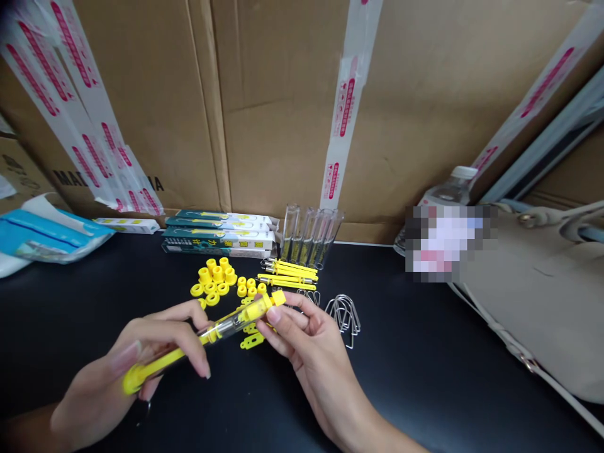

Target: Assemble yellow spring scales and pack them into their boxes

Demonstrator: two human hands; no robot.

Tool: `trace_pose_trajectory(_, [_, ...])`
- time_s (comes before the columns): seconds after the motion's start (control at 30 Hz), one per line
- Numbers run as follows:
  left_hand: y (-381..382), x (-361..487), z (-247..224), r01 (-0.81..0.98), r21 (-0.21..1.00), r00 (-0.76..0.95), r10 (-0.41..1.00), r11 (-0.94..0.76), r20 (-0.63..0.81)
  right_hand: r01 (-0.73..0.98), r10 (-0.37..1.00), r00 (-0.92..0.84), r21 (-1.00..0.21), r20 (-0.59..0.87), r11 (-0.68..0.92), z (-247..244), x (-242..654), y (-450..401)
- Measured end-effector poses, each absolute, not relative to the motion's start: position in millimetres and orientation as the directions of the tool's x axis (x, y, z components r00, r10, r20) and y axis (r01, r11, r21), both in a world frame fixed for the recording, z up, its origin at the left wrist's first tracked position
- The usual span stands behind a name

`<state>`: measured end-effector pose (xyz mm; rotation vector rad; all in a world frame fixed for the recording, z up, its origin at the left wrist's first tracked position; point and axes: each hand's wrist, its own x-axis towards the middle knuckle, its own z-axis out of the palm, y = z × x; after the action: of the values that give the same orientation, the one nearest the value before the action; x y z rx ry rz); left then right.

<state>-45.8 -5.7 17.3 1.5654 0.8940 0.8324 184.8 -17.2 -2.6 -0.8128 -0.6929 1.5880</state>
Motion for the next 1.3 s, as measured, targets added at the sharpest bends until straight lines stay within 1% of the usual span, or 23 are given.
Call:
trace_pose_trajectory(0.1, [-6,-46,15,0.100,0.985,0.445,0.892,-0.141,0.083,-0.577,0.986,-0.099,-0.799,-0.137,-0.169,-2,185,-18])
trace_pose_trajectory(0.2, [-4,-45,12,0.105,0.984,0.425,0.901,-0.142,0.084,-0.591,0.984,-0.104,-0.787,-0.145,-0.178,-3,186,-18])
trace_pose_trajectory(0.33, [-5,-38,12,0.158,0.982,0.431,0.902,-0.109,0.030,-0.588,0.980,-0.125,-0.785,-0.152,-0.196,-4,188,-17])
trace_pose_trajectory(0.5, [-8,-28,14,0.173,0.984,0.338,0.941,-0.034,-0.027,-0.567,0.979,-0.127,-0.798,-0.160,-0.204,-4,191,-16])
trace_pose_trajectory(0.57, [-5,-28,12,0.172,0.985,0.341,0.939,-0.017,-0.043,-0.559,0.979,-0.119,-0.804,-0.163,-0.202,-4,191,-16])
trace_pose_trajectory(0.73, [2,-30,2,0.160,0.983,0.378,0.926,-0.089,0.023,-0.555,0.980,-0.135,-0.808,-0.149,-0.199,-3,192,-17])
trace_pose_trajectory(0.93, [1,-32,-4,0.204,0.976,0.335,0.942,-0.078,0.005,-0.618,0.982,-0.128,-0.763,-0.142,-0.191,-1,191,-19])
trace_pose_trajectory(1.07, [-1,-32,-5,0.221,0.971,0.324,0.946,-0.094,0.018,-0.607,0.981,-0.130,-0.771,-0.144,-0.193,-2,189,-21])
trace_pose_trajectory(1.3, [-2,-32,-5,0.216,0.966,0.352,0.934,-0.141,0.058,-0.593,0.982,-0.116,-0.783,-0.150,-0.190,-4,189,-22])
